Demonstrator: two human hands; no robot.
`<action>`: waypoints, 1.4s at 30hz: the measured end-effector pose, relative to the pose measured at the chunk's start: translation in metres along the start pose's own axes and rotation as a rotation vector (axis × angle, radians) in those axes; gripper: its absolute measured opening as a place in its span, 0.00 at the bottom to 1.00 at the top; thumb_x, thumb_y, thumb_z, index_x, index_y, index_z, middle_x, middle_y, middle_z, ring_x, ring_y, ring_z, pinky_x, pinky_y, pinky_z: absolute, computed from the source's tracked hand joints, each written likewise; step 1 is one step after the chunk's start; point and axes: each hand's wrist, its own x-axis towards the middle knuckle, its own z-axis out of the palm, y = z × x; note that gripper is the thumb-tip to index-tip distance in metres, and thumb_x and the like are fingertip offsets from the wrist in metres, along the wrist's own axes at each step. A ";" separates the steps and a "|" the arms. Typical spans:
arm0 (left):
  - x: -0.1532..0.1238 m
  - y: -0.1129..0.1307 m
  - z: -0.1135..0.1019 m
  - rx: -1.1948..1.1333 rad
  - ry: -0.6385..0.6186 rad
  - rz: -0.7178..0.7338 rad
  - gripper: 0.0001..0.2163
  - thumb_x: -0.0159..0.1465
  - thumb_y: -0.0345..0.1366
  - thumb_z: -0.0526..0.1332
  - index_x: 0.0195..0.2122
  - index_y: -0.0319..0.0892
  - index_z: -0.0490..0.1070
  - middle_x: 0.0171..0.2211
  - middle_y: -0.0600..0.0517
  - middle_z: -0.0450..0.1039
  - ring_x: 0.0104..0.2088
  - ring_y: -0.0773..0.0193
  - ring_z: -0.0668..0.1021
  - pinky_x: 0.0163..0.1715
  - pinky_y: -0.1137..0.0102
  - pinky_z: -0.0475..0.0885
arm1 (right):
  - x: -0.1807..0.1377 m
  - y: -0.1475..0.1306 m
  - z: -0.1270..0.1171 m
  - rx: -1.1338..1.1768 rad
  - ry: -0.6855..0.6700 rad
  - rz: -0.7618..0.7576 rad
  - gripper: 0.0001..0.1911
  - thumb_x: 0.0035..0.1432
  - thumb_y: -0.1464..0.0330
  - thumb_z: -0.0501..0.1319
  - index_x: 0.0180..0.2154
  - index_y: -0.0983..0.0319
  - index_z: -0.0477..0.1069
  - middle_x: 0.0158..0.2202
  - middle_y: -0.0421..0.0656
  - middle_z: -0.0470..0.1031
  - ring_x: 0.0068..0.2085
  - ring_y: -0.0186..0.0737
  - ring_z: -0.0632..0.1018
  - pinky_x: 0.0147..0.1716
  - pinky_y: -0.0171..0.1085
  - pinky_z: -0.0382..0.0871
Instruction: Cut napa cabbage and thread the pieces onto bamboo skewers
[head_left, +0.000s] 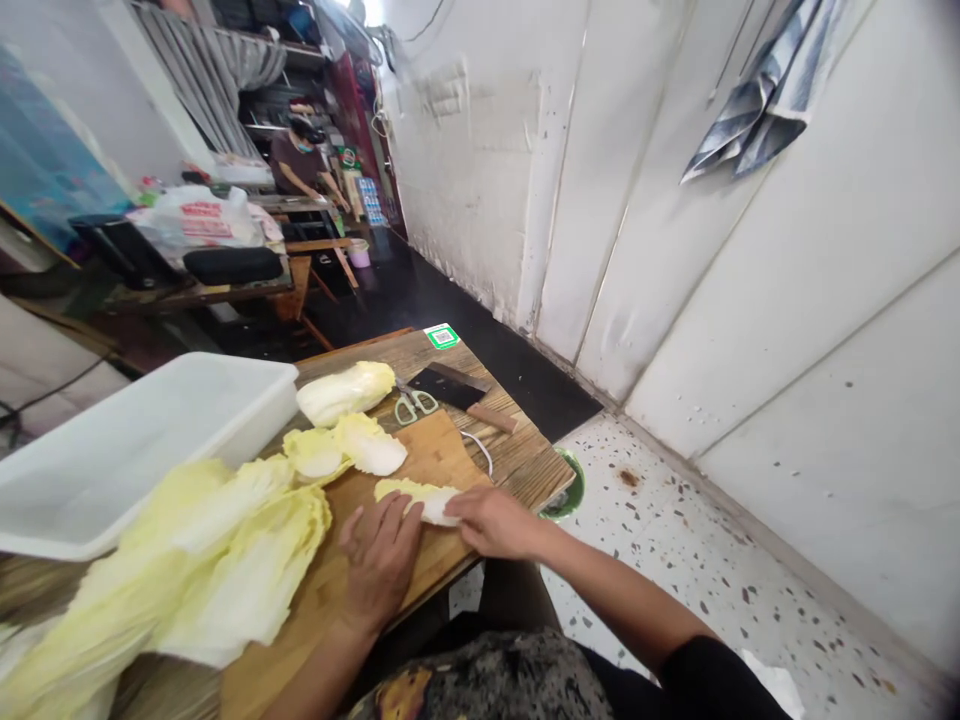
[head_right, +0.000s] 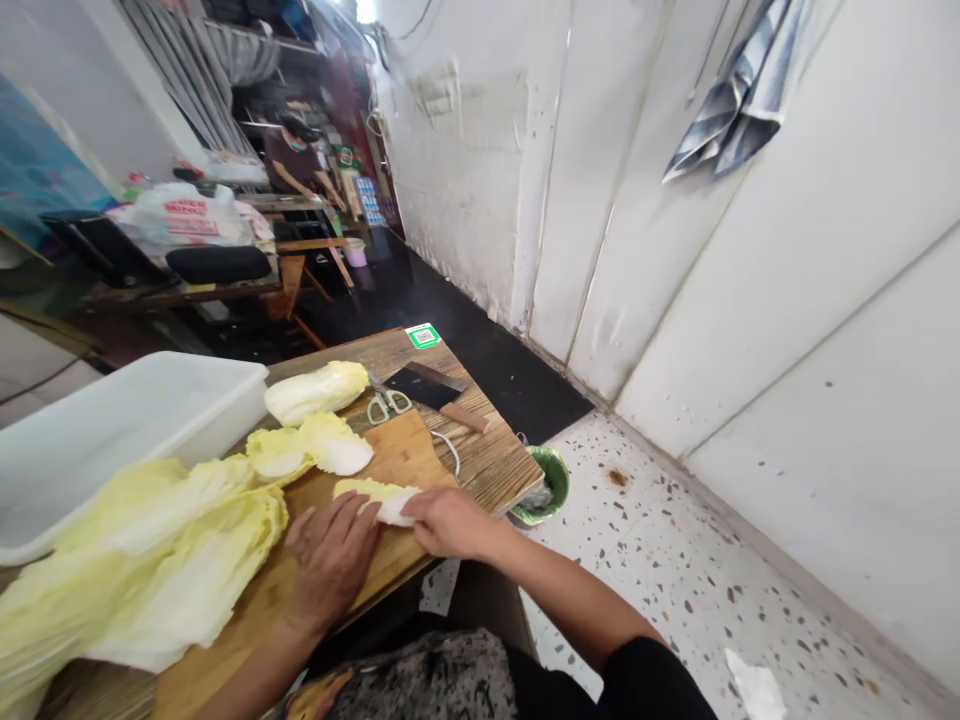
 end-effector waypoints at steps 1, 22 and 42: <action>0.000 0.000 -0.001 -0.020 -0.010 0.014 0.09 0.68 0.28 0.55 0.44 0.40 0.75 0.43 0.44 0.80 0.49 0.51 0.78 0.59 0.52 0.58 | 0.008 0.012 -0.008 -0.014 -0.005 0.038 0.13 0.60 0.72 0.62 0.47 0.57 0.75 0.46 0.38 0.80 0.48 0.35 0.77 0.49 0.31 0.68; -0.001 -0.003 0.001 -0.177 -0.058 0.122 0.11 0.67 0.26 0.51 0.43 0.37 0.72 0.38 0.45 0.77 0.44 0.54 0.74 0.50 0.58 0.65 | 0.105 0.073 -0.042 -0.050 0.068 0.757 0.20 0.68 0.60 0.57 0.56 0.63 0.66 0.44 0.46 0.77 0.42 0.42 0.80 0.41 0.41 0.76; -0.007 -0.008 -0.010 -0.269 -0.101 0.184 0.13 0.68 0.28 0.50 0.45 0.35 0.74 0.42 0.38 0.78 0.45 0.47 0.76 0.49 0.52 0.68 | -0.044 -0.047 -0.066 -0.322 -0.267 0.224 0.16 0.73 0.62 0.47 0.39 0.63 0.68 0.30 0.44 0.77 0.29 0.36 0.76 0.24 0.35 0.53</action>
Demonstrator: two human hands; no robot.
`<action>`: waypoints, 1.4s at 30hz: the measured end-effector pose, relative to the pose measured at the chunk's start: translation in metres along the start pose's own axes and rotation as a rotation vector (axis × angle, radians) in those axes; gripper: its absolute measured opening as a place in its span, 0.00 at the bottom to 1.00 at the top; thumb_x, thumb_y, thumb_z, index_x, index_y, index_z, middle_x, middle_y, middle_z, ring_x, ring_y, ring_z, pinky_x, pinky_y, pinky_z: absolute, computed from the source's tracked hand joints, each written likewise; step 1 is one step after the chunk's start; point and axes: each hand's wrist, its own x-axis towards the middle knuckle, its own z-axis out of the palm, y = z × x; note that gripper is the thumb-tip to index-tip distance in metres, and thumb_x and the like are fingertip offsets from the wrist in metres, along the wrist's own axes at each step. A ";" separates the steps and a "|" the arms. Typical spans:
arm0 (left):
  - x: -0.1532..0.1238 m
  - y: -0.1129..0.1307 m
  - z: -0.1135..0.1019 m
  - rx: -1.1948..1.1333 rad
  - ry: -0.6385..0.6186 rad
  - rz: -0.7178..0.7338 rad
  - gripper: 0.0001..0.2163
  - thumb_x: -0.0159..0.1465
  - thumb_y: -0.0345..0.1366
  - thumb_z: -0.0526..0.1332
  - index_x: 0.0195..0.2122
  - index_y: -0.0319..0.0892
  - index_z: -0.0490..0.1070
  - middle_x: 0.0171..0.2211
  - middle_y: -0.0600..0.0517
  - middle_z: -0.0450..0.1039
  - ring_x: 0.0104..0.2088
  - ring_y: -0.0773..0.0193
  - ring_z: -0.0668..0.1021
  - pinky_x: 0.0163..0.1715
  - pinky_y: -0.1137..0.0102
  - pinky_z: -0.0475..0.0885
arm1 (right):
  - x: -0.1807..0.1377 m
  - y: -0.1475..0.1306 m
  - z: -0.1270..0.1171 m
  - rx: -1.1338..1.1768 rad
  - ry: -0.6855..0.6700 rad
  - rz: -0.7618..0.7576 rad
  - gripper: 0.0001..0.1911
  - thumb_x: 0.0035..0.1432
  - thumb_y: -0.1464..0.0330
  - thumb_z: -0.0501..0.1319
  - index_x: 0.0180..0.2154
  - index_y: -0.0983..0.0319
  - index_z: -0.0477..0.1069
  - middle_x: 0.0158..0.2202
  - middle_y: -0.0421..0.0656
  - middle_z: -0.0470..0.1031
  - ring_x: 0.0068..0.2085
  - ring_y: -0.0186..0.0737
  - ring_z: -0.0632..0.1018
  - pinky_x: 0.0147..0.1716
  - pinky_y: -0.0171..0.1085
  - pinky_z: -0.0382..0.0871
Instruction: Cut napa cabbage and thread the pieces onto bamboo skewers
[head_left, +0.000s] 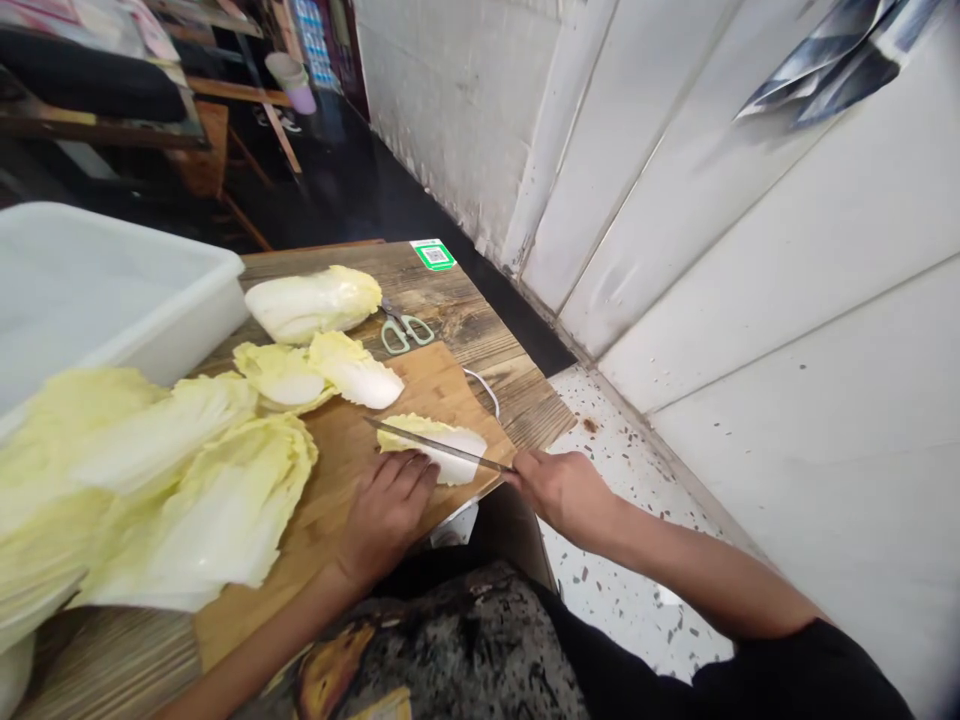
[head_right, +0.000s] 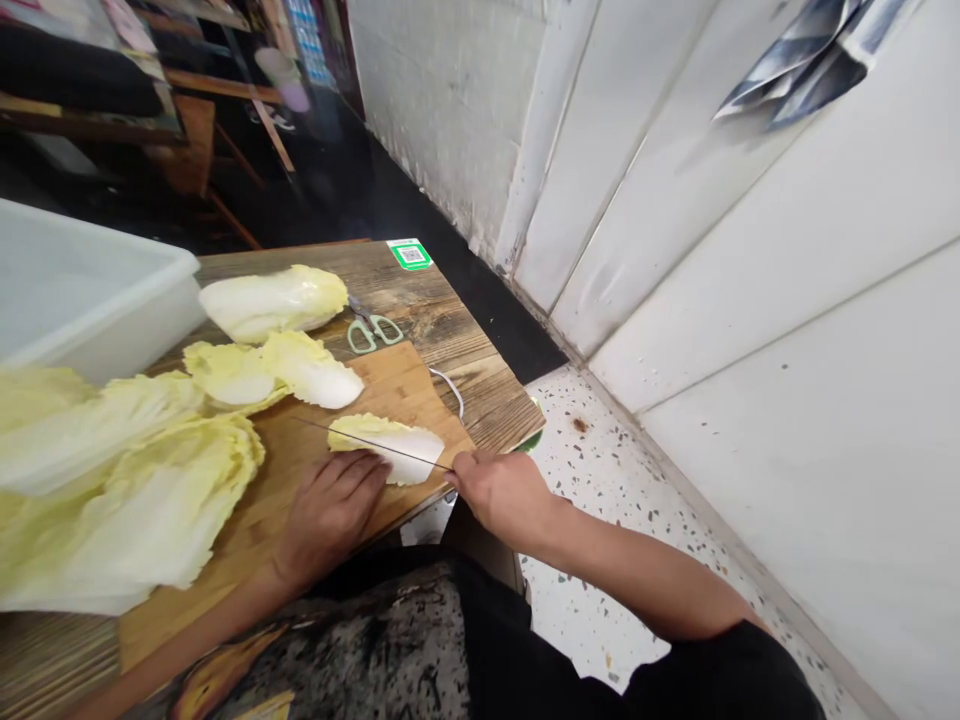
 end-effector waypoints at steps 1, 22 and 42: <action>-0.001 0.000 0.000 0.001 -0.004 -0.004 0.13 0.68 0.28 0.50 0.45 0.36 0.74 0.42 0.39 0.78 0.45 0.47 0.76 0.49 0.52 0.68 | 0.003 0.001 -0.001 -0.010 -0.027 0.010 0.17 0.74 0.62 0.46 0.39 0.63 0.68 0.30 0.45 0.77 0.29 0.36 0.76 0.24 0.35 0.53; -0.004 0.000 0.001 -0.042 -0.048 -0.047 0.14 0.68 0.27 0.49 0.47 0.36 0.72 0.43 0.39 0.78 0.46 0.47 0.75 0.47 0.53 0.68 | 0.037 0.014 -0.017 0.021 -0.288 -0.009 0.19 0.74 0.61 0.46 0.42 0.65 0.71 0.36 0.49 0.81 0.34 0.42 0.81 0.25 0.36 0.58; -0.007 -0.002 0.005 -0.026 -0.048 -0.021 0.14 0.67 0.26 0.50 0.45 0.32 0.74 0.41 0.36 0.77 0.44 0.47 0.74 0.44 0.54 0.73 | 0.031 0.005 -0.008 0.001 -0.244 0.085 0.18 0.72 0.61 0.48 0.42 0.64 0.72 0.36 0.49 0.81 0.38 0.47 0.82 0.29 0.36 0.67</action>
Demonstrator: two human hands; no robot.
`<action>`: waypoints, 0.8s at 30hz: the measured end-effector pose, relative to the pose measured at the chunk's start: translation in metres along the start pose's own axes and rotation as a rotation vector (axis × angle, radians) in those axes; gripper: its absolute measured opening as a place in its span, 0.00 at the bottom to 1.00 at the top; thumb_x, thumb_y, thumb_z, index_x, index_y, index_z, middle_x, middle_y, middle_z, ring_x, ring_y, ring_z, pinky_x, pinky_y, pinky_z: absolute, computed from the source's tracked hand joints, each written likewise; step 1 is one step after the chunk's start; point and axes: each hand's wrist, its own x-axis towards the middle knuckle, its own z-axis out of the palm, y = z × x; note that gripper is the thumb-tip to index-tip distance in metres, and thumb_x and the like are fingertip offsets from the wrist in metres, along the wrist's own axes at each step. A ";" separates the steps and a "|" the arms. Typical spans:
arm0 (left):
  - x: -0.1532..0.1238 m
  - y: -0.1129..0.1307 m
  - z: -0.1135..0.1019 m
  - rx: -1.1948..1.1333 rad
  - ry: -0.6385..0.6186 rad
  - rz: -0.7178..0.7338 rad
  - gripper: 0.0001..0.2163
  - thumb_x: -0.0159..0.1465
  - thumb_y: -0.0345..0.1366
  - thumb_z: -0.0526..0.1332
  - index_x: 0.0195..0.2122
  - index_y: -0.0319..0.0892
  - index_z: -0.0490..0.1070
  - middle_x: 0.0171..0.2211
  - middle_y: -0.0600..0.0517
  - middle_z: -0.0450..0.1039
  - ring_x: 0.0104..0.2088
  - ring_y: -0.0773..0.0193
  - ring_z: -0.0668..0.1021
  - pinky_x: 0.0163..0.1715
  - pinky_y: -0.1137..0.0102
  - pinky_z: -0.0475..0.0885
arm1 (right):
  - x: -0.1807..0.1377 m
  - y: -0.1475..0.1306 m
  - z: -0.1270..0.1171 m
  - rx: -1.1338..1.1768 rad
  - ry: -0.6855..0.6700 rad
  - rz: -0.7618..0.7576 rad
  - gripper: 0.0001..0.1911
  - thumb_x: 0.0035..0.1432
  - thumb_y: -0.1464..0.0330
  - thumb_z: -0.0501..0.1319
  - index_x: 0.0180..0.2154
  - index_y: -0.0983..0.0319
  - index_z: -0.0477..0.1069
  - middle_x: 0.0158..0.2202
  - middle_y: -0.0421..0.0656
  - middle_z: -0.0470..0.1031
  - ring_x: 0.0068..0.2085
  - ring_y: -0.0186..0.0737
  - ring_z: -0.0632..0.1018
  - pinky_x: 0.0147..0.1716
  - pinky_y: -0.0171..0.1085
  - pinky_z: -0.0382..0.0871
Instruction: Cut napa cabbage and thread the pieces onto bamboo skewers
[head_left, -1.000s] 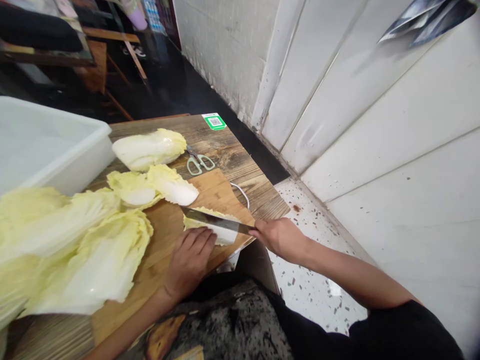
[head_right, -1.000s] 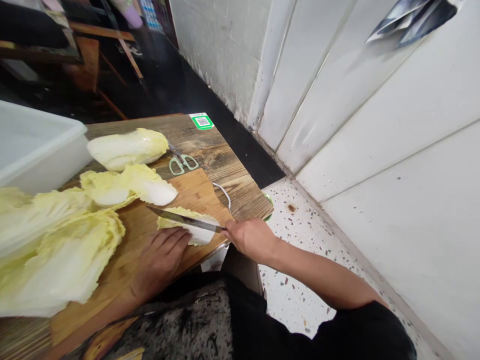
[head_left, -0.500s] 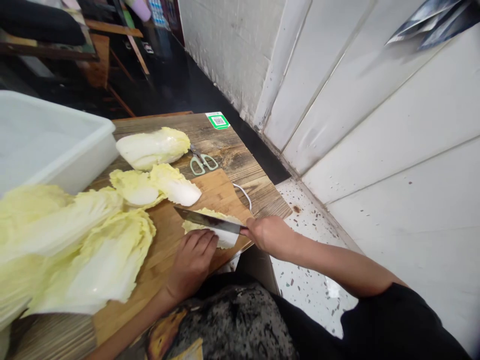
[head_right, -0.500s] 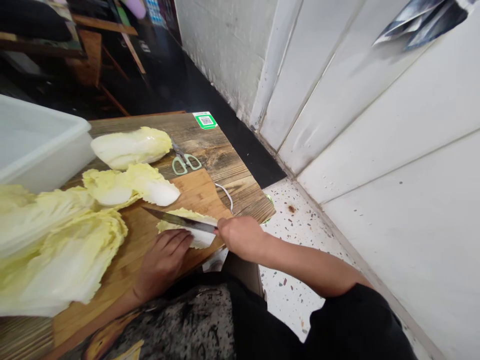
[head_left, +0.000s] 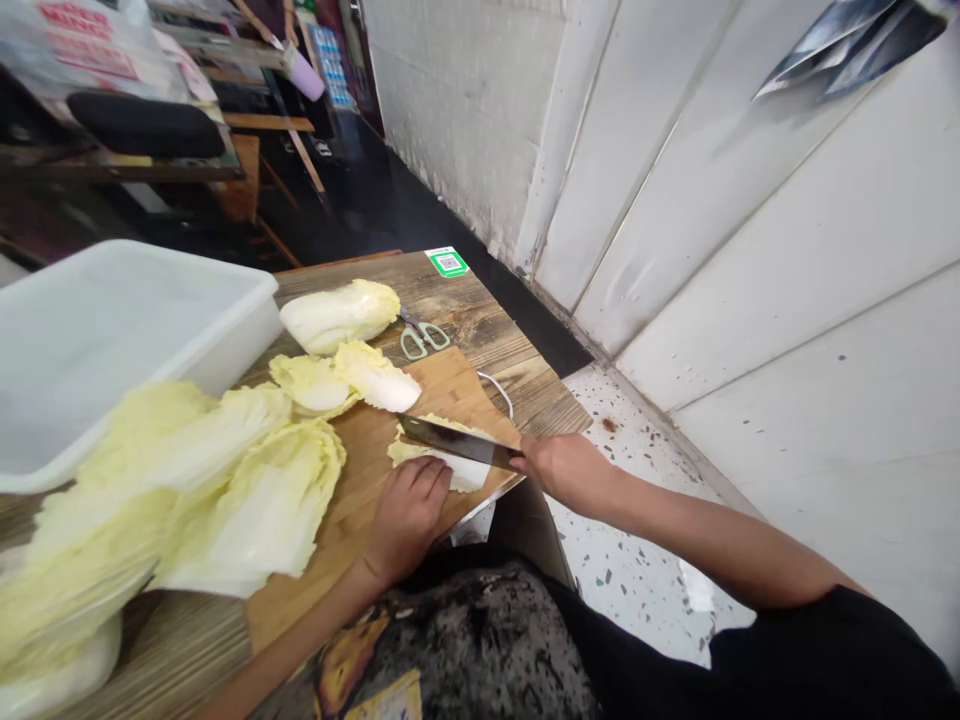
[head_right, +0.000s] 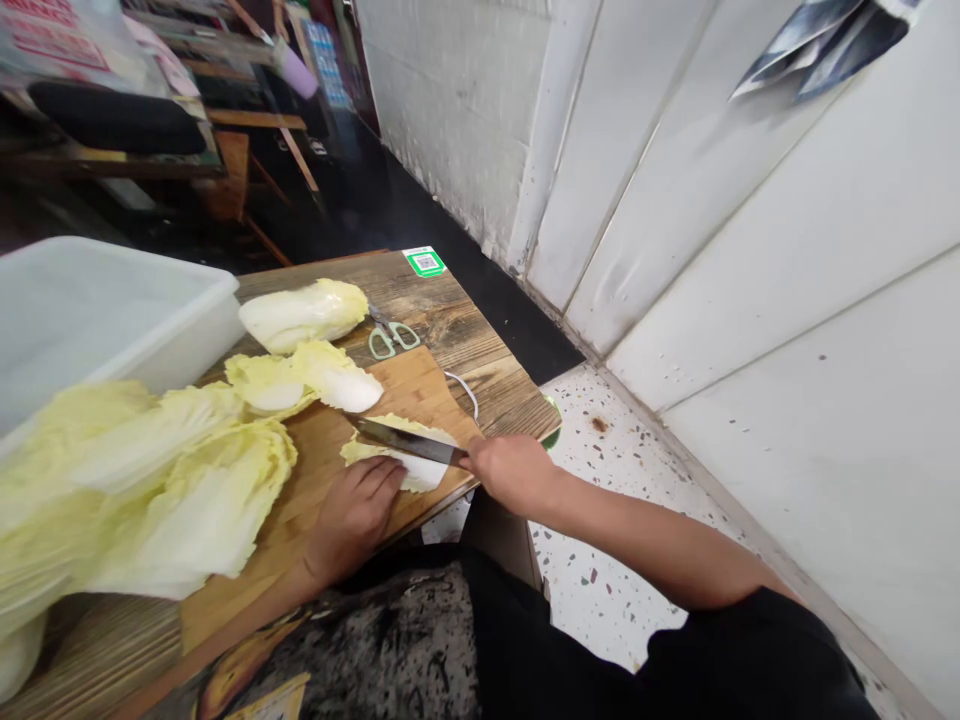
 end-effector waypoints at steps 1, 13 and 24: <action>-0.001 0.000 0.000 -0.002 0.000 -0.001 0.14 0.67 0.26 0.50 0.45 0.33 0.74 0.41 0.36 0.77 0.44 0.47 0.74 0.44 0.54 0.73 | -0.001 0.004 0.000 -0.001 -0.002 0.017 0.18 0.72 0.60 0.48 0.42 0.64 0.72 0.36 0.49 0.81 0.38 0.47 0.82 0.29 0.36 0.66; 0.003 -0.014 -0.050 -0.024 -0.128 0.041 0.10 0.69 0.36 0.54 0.44 0.43 0.74 0.42 0.47 0.80 0.45 0.55 0.77 0.55 0.53 0.66 | 0.025 0.046 0.002 -0.021 0.191 0.227 0.22 0.73 0.57 0.46 0.43 0.64 0.72 0.35 0.51 0.81 0.36 0.45 0.81 0.29 0.34 0.62; 0.073 -0.091 -0.033 0.323 -0.279 -0.126 0.14 0.62 0.22 0.50 0.29 0.40 0.73 0.27 0.45 0.77 0.42 0.50 0.78 0.62 0.43 0.53 | 0.010 0.037 0.013 0.087 0.337 0.340 0.22 0.73 0.57 0.47 0.39 0.63 0.72 0.33 0.48 0.81 0.34 0.44 0.81 0.28 0.35 0.60</action>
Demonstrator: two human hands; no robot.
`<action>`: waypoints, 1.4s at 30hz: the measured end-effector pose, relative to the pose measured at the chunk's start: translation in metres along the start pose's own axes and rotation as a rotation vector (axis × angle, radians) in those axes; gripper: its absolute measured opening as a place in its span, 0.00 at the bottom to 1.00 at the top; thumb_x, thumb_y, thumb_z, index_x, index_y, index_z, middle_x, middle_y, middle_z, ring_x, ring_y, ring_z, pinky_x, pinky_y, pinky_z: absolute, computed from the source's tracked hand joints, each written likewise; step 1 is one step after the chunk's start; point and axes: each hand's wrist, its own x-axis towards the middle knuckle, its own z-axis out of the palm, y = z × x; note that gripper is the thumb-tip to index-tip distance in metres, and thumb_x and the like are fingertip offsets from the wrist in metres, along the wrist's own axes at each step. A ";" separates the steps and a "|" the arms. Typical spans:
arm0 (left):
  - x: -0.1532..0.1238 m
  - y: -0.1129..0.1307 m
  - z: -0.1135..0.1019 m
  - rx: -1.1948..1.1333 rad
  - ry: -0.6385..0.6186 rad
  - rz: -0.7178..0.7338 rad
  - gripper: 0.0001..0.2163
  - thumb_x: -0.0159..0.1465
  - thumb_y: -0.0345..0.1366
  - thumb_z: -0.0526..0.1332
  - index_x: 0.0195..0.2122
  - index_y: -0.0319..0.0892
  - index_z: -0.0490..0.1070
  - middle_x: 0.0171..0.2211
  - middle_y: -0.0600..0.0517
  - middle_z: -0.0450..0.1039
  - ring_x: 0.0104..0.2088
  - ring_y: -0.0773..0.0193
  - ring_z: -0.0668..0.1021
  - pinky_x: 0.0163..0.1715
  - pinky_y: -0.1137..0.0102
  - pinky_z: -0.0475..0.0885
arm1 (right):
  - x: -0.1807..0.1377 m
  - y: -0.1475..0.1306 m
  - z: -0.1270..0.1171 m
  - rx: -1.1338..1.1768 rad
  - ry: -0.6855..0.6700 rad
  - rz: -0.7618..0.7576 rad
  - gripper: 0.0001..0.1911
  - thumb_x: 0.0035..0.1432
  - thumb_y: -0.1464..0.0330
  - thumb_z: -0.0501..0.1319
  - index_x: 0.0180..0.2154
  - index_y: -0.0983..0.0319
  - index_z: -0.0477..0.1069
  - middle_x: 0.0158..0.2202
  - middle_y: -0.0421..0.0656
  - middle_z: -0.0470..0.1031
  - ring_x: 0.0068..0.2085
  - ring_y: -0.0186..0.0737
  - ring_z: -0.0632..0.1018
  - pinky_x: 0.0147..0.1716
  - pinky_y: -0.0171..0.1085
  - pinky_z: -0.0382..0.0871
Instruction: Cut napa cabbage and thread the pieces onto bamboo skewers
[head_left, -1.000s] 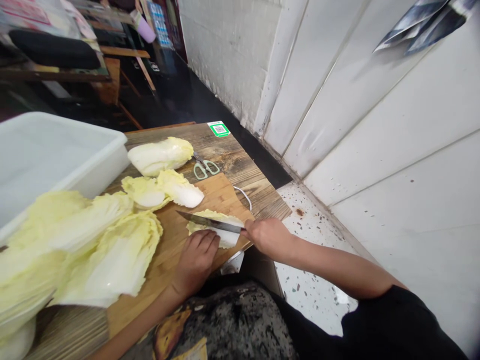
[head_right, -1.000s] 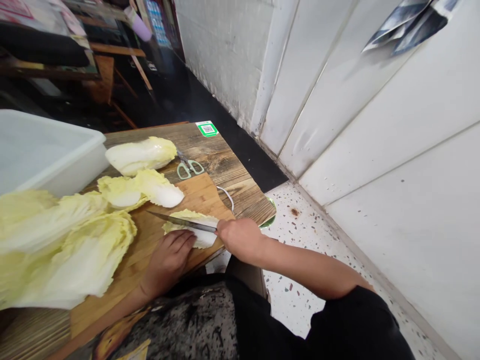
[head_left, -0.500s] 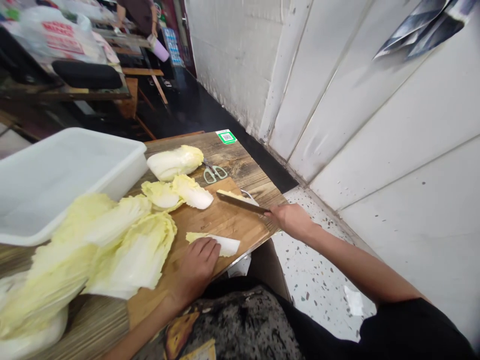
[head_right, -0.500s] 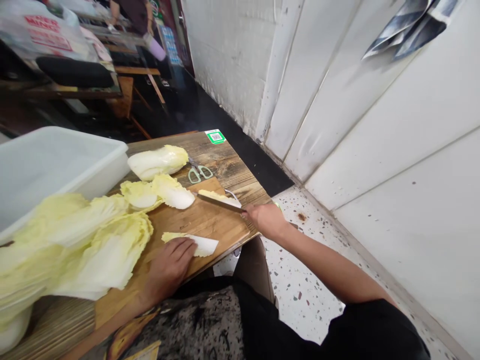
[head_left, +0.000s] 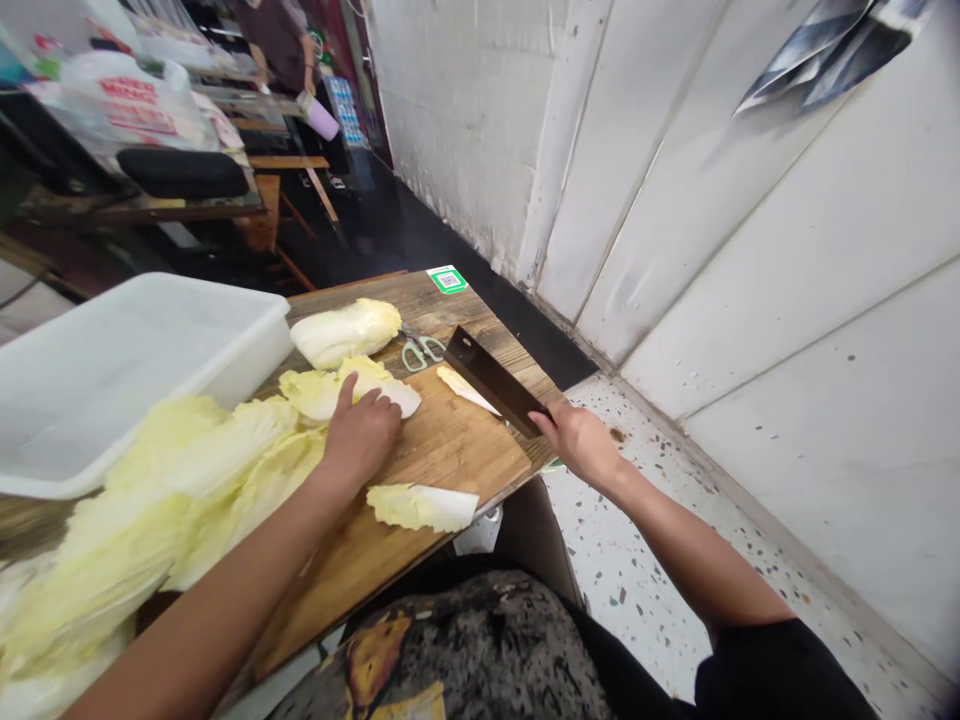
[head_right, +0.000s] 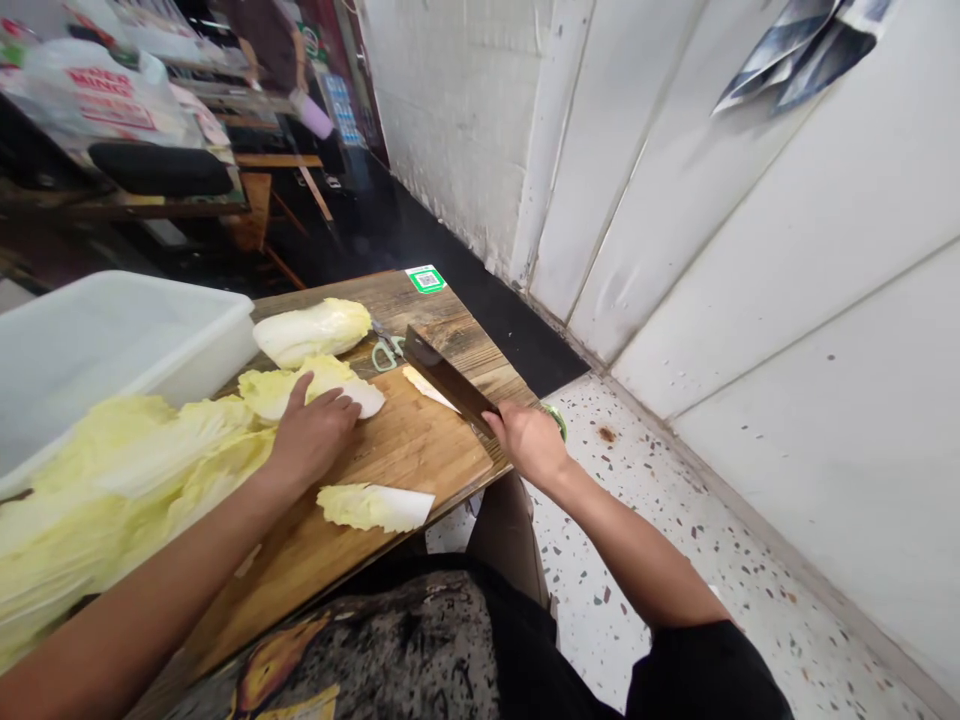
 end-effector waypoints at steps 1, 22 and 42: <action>0.001 0.004 -0.004 0.011 -0.007 0.003 0.13 0.61 0.22 0.51 0.29 0.39 0.73 0.25 0.46 0.76 0.38 0.51 0.78 0.61 0.44 0.54 | -0.002 0.001 -0.001 0.007 0.007 0.008 0.21 0.73 0.58 0.47 0.39 0.63 0.72 0.33 0.48 0.81 0.34 0.43 0.81 0.28 0.35 0.60; -0.038 0.109 -0.014 -0.157 0.036 0.185 0.13 0.61 0.22 0.57 0.43 0.32 0.79 0.42 0.39 0.81 0.42 0.48 0.80 0.45 0.58 0.73 | -0.033 -0.020 -0.025 -0.041 -0.217 -0.249 0.18 0.73 0.60 0.47 0.40 0.63 0.70 0.32 0.45 0.80 0.32 0.41 0.81 0.24 0.37 0.50; -0.048 0.110 0.001 -0.214 0.060 0.145 0.14 0.60 0.20 0.55 0.41 0.31 0.77 0.42 0.38 0.81 0.45 0.49 0.79 0.49 0.58 0.75 | -0.013 -0.019 -0.019 -0.074 -0.250 -0.394 0.20 0.74 0.59 0.45 0.43 0.64 0.70 0.33 0.46 0.80 0.32 0.41 0.80 0.23 0.37 0.51</action>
